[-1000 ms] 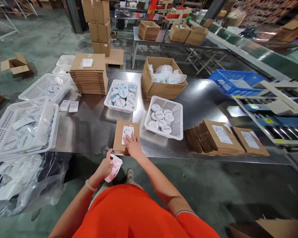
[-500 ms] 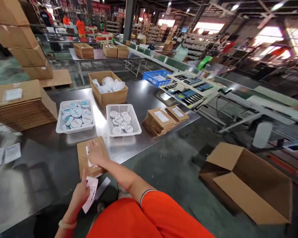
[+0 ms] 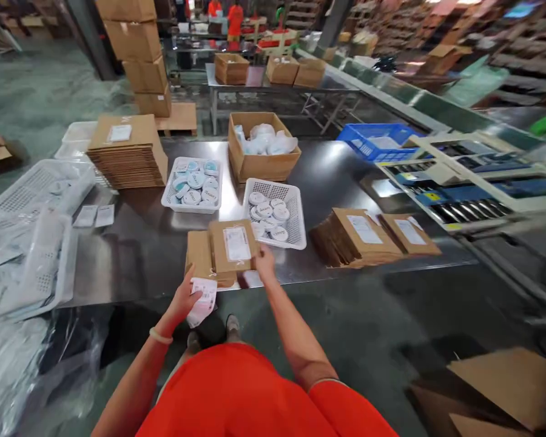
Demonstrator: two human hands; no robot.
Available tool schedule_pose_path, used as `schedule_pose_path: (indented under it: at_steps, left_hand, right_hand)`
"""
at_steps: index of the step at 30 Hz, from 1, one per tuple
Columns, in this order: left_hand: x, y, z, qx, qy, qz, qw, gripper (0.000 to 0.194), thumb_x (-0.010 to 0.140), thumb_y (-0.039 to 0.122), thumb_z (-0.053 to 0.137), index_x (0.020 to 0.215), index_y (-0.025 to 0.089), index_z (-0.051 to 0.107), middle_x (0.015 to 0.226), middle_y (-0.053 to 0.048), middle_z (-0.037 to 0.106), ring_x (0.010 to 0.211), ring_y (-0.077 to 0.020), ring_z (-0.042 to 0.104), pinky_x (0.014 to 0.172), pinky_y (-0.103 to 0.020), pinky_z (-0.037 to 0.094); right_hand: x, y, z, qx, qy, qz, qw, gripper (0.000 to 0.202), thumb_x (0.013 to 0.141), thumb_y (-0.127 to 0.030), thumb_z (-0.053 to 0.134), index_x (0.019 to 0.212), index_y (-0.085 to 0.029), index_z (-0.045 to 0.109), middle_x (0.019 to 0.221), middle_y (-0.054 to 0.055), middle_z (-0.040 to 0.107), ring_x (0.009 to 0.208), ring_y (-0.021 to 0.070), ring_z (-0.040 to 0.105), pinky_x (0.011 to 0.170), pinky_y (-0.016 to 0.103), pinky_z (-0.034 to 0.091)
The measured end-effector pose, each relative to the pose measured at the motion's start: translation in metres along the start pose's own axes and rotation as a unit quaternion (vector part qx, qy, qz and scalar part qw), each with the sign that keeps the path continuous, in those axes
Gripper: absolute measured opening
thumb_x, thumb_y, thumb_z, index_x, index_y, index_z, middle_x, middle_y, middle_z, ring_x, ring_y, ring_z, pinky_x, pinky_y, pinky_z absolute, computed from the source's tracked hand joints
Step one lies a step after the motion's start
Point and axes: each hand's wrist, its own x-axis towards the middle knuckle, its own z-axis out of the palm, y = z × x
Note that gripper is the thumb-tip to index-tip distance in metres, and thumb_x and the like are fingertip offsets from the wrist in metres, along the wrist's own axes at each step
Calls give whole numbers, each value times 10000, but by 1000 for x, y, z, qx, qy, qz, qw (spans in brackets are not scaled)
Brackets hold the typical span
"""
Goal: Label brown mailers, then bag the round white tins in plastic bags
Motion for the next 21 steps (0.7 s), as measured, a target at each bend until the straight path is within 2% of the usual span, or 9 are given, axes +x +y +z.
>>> schedule_pose_path:
  at_steps: [3,5,6,8,9,11,13,16,21]
  left_hand:
    - [-8,10,9,-169,51,28,984,1212,757,327,792,1724,175,78,1180,-110,778,983,-222,750,941,-357,585]
    - [-11,15,12,-229,62,40,971,1307,723,354,846,1727,184,26,1269,-144,761,1040,-242,752,961,-372,589]
    - [-12,17,12,-244,65,43,967,1325,714,368,863,1727,185,30,1286,-155,757,1050,-249,753,961,-377,593]
    - [-16,17,13,-253,72,44,964,1306,716,393,879,1725,181,77,1279,-163,761,1047,-258,758,957,-382,598]
    - [-17,16,14,-252,77,44,964,1279,725,401,880,1720,177,109,1264,-162,767,1040,-259,761,955,-384,598]
    - [-21,13,16,-246,87,43,964,1205,745,414,871,1704,168,182,1225,-155,779,1009,-258,767,933,-388,605]
    - [-24,9,18,-230,95,43,968,1070,761,417,852,1656,155,327,1213,-151,783,1006,-262,764,923,-388,607]
    - [-27,3,23,-185,104,41,976,794,755,369,838,1476,133,603,1270,-142,775,1096,-280,739,979,-385,588]
    - [-23,-4,30,-131,155,-12,979,586,664,245,874,1224,99,783,1114,-124,822,1010,-287,753,921,-372,600]
  right_hand:
    - [51,26,-57,87,126,41,987,522,907,-452,544,1240,-82,697,1064,209,768,1017,332,705,913,502,567]
    - [68,26,-73,49,175,20,983,674,820,-509,682,1326,-64,658,1253,279,705,1166,378,650,994,570,518]
    - [64,20,-72,34,174,-12,984,743,774,-533,734,1357,-81,644,1335,285,665,1221,388,618,1018,591,501]
    - [35,1,-52,68,90,-83,990,742,721,-573,773,1313,-138,673,1332,235,676,1192,364,627,1011,584,514]
    - [12,-11,-36,129,2,-107,986,651,727,-584,761,1222,-165,707,1212,183,731,1084,325,668,972,547,544]
    - [-37,-36,0,264,-190,-98,940,539,722,-601,751,1076,-195,736,979,109,773,889,265,698,868,465,586]
    - [-76,-55,31,352,-257,-71,897,518,682,-563,796,1071,-228,727,854,44,759,766,218,676,767,385,583]
    - [-100,-69,52,393,-264,-51,879,418,645,-499,825,959,-241,729,668,-30,656,636,172,591,657,310,525]
    - [-98,-63,46,338,-242,-66,907,353,691,-537,796,850,-223,762,574,-53,550,564,152,511,586,291,467]
